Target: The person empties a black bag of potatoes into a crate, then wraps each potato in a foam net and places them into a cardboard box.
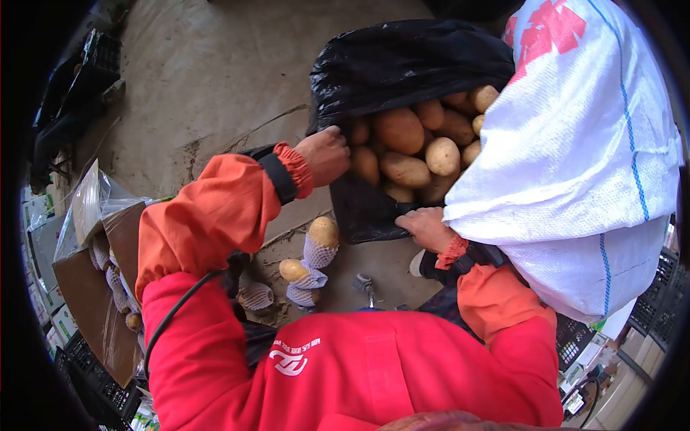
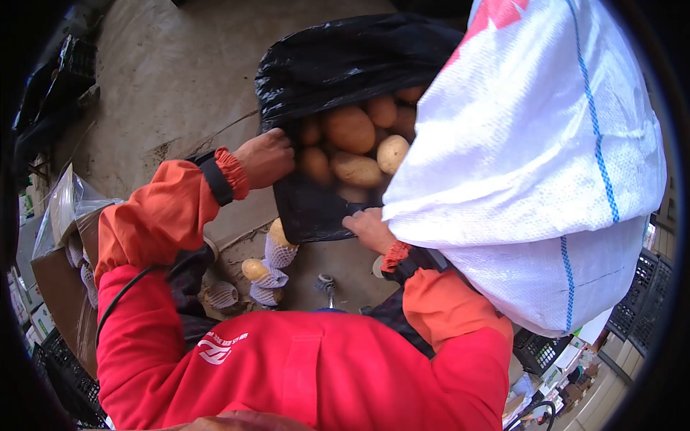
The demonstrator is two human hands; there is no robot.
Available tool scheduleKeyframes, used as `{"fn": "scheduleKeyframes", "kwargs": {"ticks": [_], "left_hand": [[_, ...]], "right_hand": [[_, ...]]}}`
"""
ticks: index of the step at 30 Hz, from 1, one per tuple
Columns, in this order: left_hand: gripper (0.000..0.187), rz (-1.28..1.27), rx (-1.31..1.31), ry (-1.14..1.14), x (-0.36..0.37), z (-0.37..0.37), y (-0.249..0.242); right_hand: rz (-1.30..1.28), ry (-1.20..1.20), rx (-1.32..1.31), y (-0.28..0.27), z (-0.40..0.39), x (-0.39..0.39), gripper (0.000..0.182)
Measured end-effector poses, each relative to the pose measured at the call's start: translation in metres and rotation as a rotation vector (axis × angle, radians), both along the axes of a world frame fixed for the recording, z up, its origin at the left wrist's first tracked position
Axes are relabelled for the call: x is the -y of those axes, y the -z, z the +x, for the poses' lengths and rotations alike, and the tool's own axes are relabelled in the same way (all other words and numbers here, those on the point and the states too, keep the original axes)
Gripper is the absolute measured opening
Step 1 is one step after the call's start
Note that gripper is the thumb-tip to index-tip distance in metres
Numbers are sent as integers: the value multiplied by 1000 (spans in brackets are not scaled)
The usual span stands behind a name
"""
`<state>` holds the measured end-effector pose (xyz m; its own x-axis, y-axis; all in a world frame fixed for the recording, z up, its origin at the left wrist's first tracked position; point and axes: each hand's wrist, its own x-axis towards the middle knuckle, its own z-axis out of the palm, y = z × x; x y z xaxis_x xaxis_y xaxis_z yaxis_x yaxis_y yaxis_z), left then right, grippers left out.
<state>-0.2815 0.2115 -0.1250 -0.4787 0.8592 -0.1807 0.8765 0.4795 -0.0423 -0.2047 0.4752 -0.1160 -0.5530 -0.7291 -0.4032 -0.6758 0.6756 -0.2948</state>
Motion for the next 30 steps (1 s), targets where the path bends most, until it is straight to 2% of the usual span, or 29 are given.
{"fn": "scheduleKeyframes", "kwargs": {"ticks": [4,10,12,17,19,21,23,24,25,27,29,30], "left_hand": [[8,-62,23,-42,37,33,-5],[8,-104,3,-137,85,91,-14],[6,-156,122,-214,109,114,-16],[14,-197,177,-340,161,170,-19],[10,-81,5,-345,169,185,-16],[18,-11,-40,-340,171,192,-28],[25,184,128,-538,176,203,-28],[29,300,282,-620,162,198,-78],[29,302,259,-613,155,197,-105],[32,900,655,-976,146,193,-140],[33,1133,453,-1066,136,198,-149],[35,1207,445,-1060,127,203,-157]], "right_hand": [[-9,-62,0,10,24,38,15],[-98,-208,149,8,54,90,14],[-124,-283,200,7,69,117,14],[-92,-326,207,1,115,176,17],[-212,-279,213,-16,109,182,17],[-415,-218,238,-50,106,188,18],[-664,-184,243,-93,103,188,18],[-776,-193,226,-115,103,186,18],[-881,-222,196,-134,107,184,19],[-1045,-326,80,-169,117,176,19],[-1129,-482,-170,-203,129,164,22],[-1138,-485,-365,-224,133,156,24]]}}
